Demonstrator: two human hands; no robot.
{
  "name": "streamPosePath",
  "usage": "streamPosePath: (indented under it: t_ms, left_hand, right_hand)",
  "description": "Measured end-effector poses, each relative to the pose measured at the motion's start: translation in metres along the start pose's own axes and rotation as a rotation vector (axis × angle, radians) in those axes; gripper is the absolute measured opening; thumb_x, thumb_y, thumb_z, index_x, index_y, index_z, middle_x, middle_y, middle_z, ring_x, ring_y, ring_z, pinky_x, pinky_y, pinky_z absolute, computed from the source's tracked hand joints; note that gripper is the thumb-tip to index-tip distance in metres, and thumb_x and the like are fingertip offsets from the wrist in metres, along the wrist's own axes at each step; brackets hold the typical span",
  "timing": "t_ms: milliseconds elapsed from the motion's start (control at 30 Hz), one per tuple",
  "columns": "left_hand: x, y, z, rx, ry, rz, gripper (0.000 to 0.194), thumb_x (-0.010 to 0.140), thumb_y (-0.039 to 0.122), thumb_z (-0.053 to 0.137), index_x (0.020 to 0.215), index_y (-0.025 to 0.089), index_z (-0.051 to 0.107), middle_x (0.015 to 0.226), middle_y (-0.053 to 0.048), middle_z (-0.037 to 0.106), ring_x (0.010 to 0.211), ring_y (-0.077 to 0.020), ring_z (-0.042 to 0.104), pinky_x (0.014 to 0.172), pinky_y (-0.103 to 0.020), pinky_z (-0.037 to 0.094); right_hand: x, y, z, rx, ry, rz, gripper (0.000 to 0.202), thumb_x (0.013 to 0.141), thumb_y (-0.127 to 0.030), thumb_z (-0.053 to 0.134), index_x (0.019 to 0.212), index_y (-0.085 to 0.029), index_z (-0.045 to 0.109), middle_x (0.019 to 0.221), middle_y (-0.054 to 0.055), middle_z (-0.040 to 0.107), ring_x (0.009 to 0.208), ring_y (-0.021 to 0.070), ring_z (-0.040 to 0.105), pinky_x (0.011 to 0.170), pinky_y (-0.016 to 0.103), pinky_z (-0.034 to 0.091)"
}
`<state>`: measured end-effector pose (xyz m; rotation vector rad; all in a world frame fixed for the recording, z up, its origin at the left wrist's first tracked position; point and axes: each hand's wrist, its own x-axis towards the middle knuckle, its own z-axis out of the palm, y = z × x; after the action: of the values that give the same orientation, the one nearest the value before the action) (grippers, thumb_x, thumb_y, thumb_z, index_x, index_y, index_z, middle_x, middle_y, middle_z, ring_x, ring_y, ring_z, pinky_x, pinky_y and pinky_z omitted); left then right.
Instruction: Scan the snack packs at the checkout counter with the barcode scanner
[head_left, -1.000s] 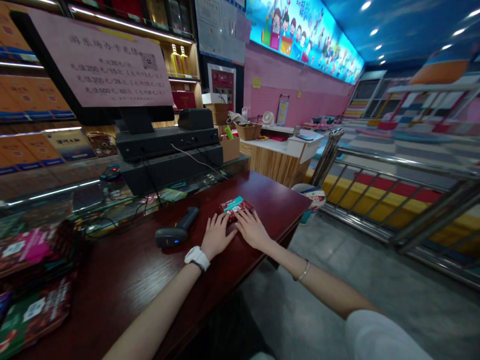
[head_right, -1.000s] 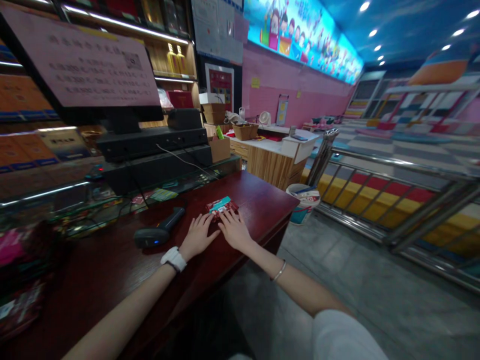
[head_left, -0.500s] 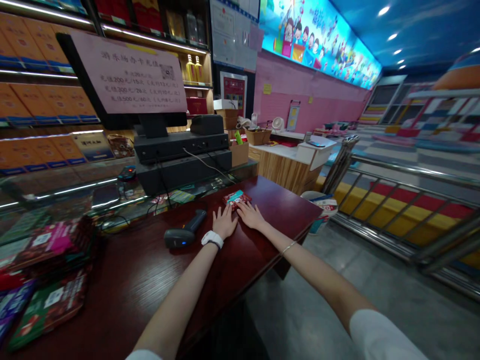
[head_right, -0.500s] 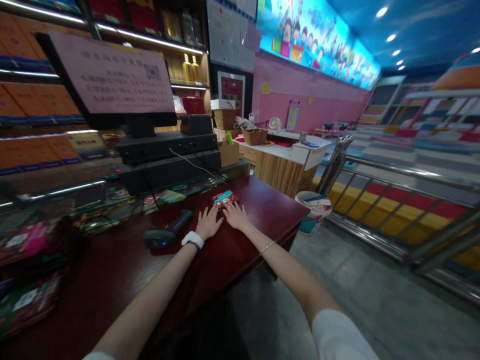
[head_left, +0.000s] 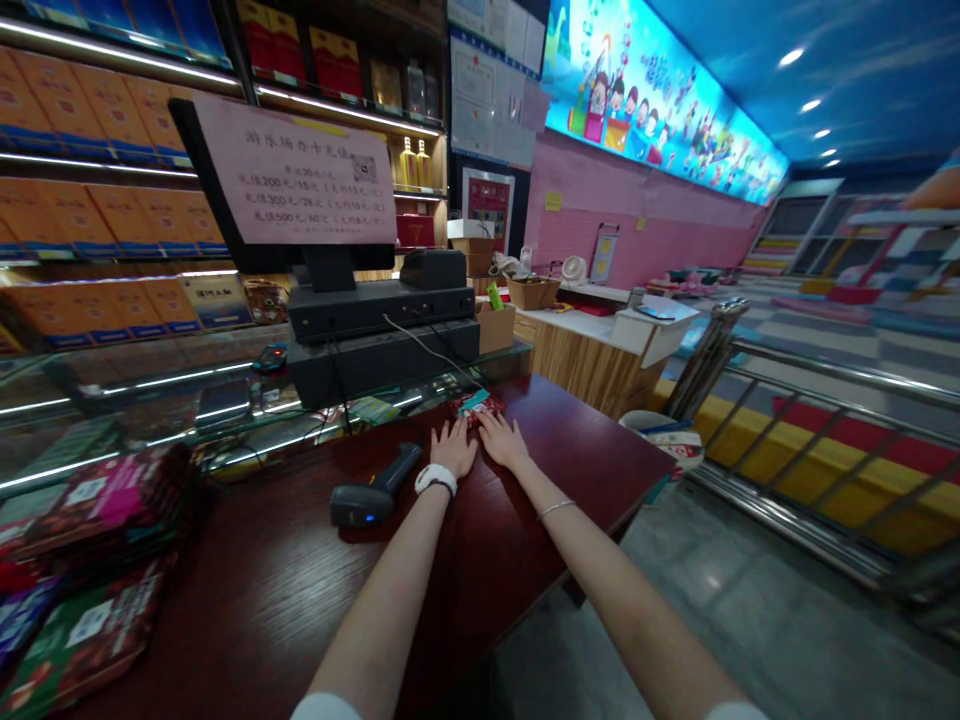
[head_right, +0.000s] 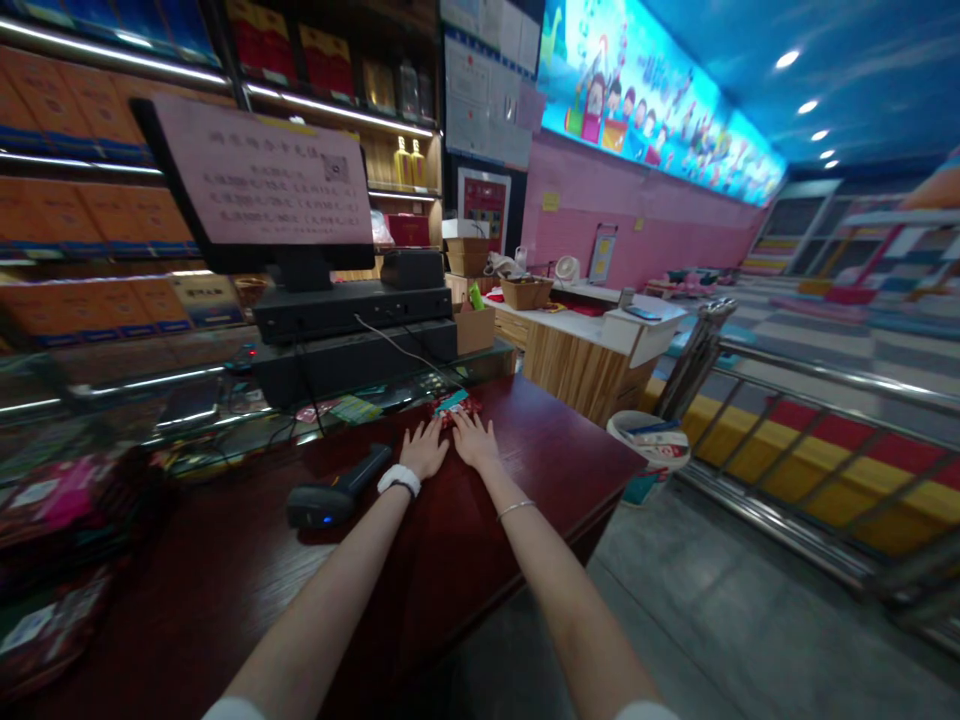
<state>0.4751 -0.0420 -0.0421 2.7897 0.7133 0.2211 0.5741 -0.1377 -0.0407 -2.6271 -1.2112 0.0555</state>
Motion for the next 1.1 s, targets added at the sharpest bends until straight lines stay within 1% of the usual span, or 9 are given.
streamPosePath:
  t_ms: [200,300,500,700,767,867,933,1000,1100]
  left_hand:
    - [0.003,-0.001,0.002,0.009,0.04,-0.005,0.06,0.094,0.04,0.029,0.152,0.024,0.029,0.159,-0.004,0.031,0.147,-0.028,0.027,0.12,-0.055,0.018]
    - [0.002,-0.001,0.0,0.011,0.036,-0.003,0.061,0.094,0.04,0.029,0.153,0.024,0.028,0.159,-0.003,0.03,0.147,-0.0281,0.026,0.12,-0.055,0.017]
    - [0.003,0.0,-0.003,0.012,0.011,-0.017,0.064,0.094,0.042,0.03,0.153,0.019,0.027,0.16,-0.003,0.027,0.148,-0.0266,0.024,0.121,-0.052,0.014]
    - [0.004,-0.003,0.004,0.001,0.068,-0.006,0.063,0.094,0.043,0.03,0.153,0.022,0.027,0.161,-0.002,0.025,0.147,-0.0282,0.027,0.12,-0.053,0.018]
    - [0.002,-0.002,0.005,0.015,0.139,0.002,0.063,0.094,0.042,0.032,0.153,0.021,0.027,0.162,-0.003,0.022,0.148,-0.0292,0.025,0.12,-0.053,0.019]
    - [-0.003,0.003,0.001,0.063,0.252,0.05,0.063,0.094,0.038,0.033,0.153,0.016,0.029,0.162,-0.004,0.021,0.149,-0.0284,0.019,0.122,-0.051,0.014]
    - [-0.008,0.008,-0.006,0.092,0.277,0.104,0.062,0.094,0.036,0.033,0.152,0.015,0.031,0.161,-0.006,0.023,0.15,-0.0272,0.017,0.124,-0.049,0.009]
    - [-0.016,0.013,-0.014,0.106,0.271,0.154,0.062,0.093,0.034,0.034,0.152,0.014,0.031,0.161,-0.007,0.025,0.15,-0.0271,0.016,0.124,-0.05,0.007]
    - [-0.035,0.015,-0.03,0.099,0.291,0.17,0.059,0.095,0.034,0.031,0.15,0.011,0.036,0.158,-0.011,0.032,0.15,-0.0285,0.017,0.123,-0.053,0.008]
  right_hand:
    - [0.009,0.001,0.003,-0.006,0.01,-0.024,0.053,0.1,-0.032,0.023,0.153,-0.033,0.022,0.163,-0.001,0.02,0.149,0.0253,0.021,0.117,0.061,0.018]
    - [0.008,0.0,0.003,-0.009,0.017,-0.025,0.053,0.1,-0.033,0.023,0.153,-0.033,0.022,0.163,-0.001,0.02,0.148,0.0259,0.023,0.116,0.061,0.019]
    - [0.005,-0.002,0.002,-0.014,0.018,-0.018,0.054,0.1,-0.032,0.023,0.154,-0.031,0.023,0.162,-0.002,0.021,0.148,0.0276,0.023,0.117,0.06,0.018]
    - [0.004,-0.002,0.001,-0.046,0.025,-0.03,0.055,0.099,-0.031,0.025,0.154,-0.029,0.023,0.162,-0.001,0.022,0.149,0.025,0.021,0.118,0.057,0.02]
    - [0.003,-0.003,0.001,-0.044,0.075,-0.035,0.055,0.098,-0.029,0.027,0.154,-0.029,0.025,0.162,-0.001,0.023,0.149,0.0247,0.021,0.118,0.055,0.02]
    - [-0.001,-0.006,-0.001,-0.056,0.224,-0.052,0.056,0.095,-0.024,0.032,0.151,-0.025,0.032,0.161,0.002,0.027,0.148,0.0245,0.023,0.119,0.052,0.019]
    - [-0.005,-0.008,-0.004,-0.086,0.317,-0.064,0.056,0.094,-0.022,0.034,0.149,-0.021,0.037,0.159,0.005,0.031,0.148,0.0248,0.024,0.119,0.051,0.017]
    - [-0.01,-0.01,-0.007,-0.111,0.372,-0.066,0.055,0.093,-0.023,0.035,0.148,-0.019,0.04,0.158,0.006,0.034,0.147,0.026,0.025,0.12,0.051,0.016]
    - [-0.018,-0.015,-0.011,-0.137,0.373,-0.098,0.056,0.092,-0.028,0.041,0.147,-0.021,0.042,0.157,0.005,0.036,0.146,0.029,0.027,0.119,0.053,0.014]
